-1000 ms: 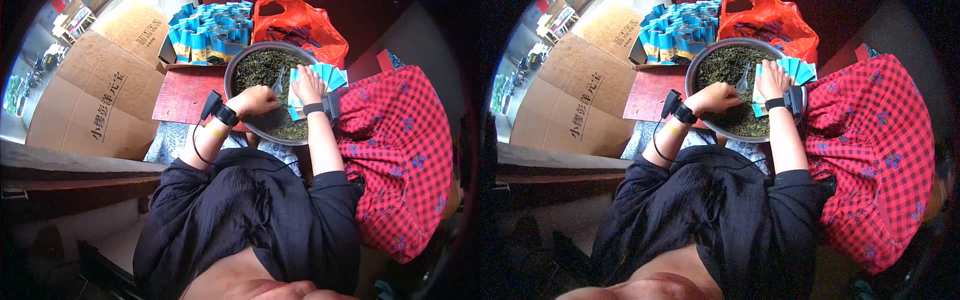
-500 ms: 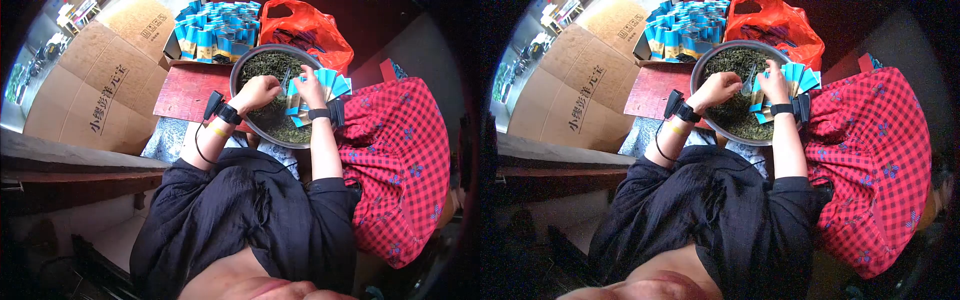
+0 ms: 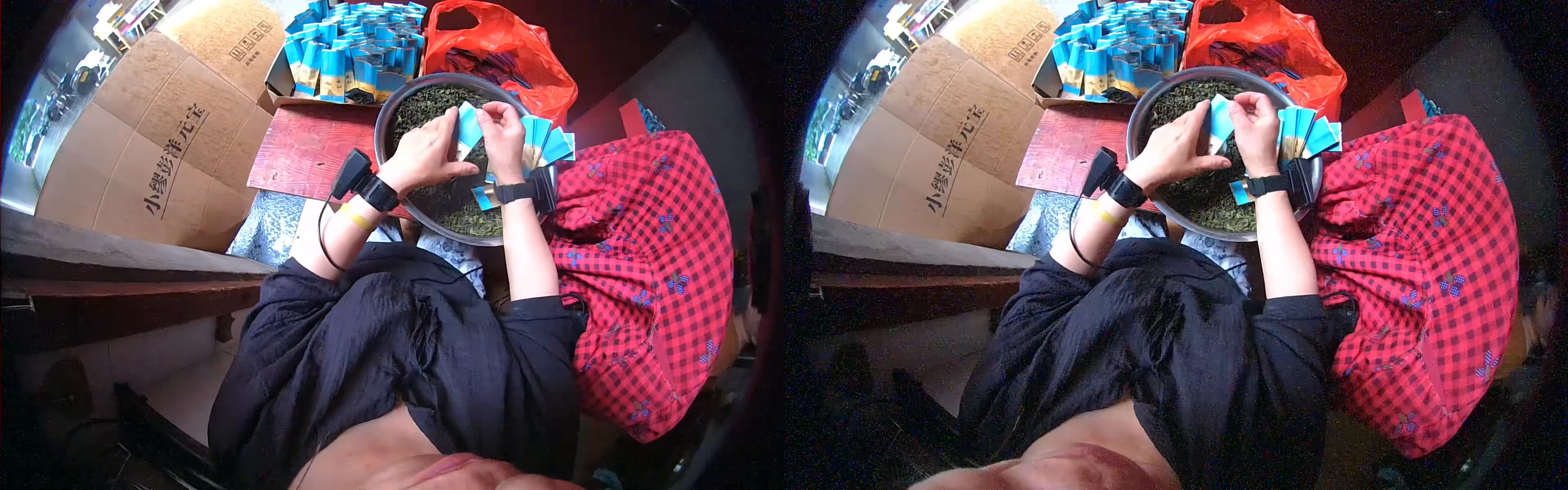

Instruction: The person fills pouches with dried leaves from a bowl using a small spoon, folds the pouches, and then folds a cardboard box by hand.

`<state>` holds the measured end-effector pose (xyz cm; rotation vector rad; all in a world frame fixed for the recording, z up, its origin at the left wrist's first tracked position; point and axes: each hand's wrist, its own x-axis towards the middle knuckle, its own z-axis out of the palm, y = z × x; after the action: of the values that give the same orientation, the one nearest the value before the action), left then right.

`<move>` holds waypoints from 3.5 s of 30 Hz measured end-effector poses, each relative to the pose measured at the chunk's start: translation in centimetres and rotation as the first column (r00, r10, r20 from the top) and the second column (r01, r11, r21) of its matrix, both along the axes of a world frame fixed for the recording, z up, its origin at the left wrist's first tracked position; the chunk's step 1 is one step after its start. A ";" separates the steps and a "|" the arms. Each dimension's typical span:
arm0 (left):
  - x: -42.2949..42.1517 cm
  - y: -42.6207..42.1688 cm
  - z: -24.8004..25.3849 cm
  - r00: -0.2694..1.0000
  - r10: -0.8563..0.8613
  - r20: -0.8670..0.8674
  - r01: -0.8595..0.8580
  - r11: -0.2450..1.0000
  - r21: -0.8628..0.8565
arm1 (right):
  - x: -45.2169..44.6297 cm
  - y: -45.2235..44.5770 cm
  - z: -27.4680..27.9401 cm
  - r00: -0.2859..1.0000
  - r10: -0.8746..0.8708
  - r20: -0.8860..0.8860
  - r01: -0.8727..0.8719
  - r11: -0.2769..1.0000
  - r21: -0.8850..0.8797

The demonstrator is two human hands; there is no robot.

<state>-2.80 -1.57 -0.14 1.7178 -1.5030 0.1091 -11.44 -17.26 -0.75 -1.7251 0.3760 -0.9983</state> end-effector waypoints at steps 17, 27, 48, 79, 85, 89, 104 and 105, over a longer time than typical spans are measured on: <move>0.7 -0.3 -0.8 0.996 0.084 0.008 -0.084 0.996 -0.022 | -0.6 0.8 0.9 0.903 0.427 -0.053 -0.352 0.805 0.477; 0.5 0.0 -0.4 0.987 0.118 -0.105 -0.109 0.990 0.088 | -0.9 0.4 0.6 0.841 0.541 -0.021 -0.411 0.664 0.625; -0.2 1.8 0.1 0.998 0.008 -0.068 0.012 0.956 0.293 | -0.6 -1.7 -2.9 0.696 0.501 -0.515 -0.436 0.864 0.252; 0.9 1.1 0.1 0.893 0.207 -0.399 -0.109 0.961 0.255 | -0.4 -2.1 -2.3 0.817 -0.315 -0.483 0.066 0.883 -0.464; 1.0 0.8 -0.6 0.908 0.206 -0.364 -0.152 0.973 0.171 | -0.8 -0.6 -1.4 0.725 -0.394 -0.565 0.001 0.821 -0.571; 0.9 0.8 -0.5 0.912 0.210 -0.352 -0.168 0.975 0.146 | 0.5 -2.2 -5.0 0.824 -0.106 -0.556 -0.167 0.893 -0.418; 1.0 0.8 -1.0 0.945 0.190 -0.267 -0.155 0.977 0.148 | -0.6 -2.2 0.3 0.982 -0.117 -0.146 0.153 0.951 0.267; 1.0 0.7 -1.0 0.945 0.190 -0.266 -0.154 0.977 0.149 | -0.5 -2.0 0.5 0.988 -0.088 -0.125 0.117 0.960 0.255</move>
<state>-1.80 -0.83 -1.13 1.8765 -1.1727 -0.1361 -11.98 -19.24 -0.23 -1.5373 0.6478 -0.8832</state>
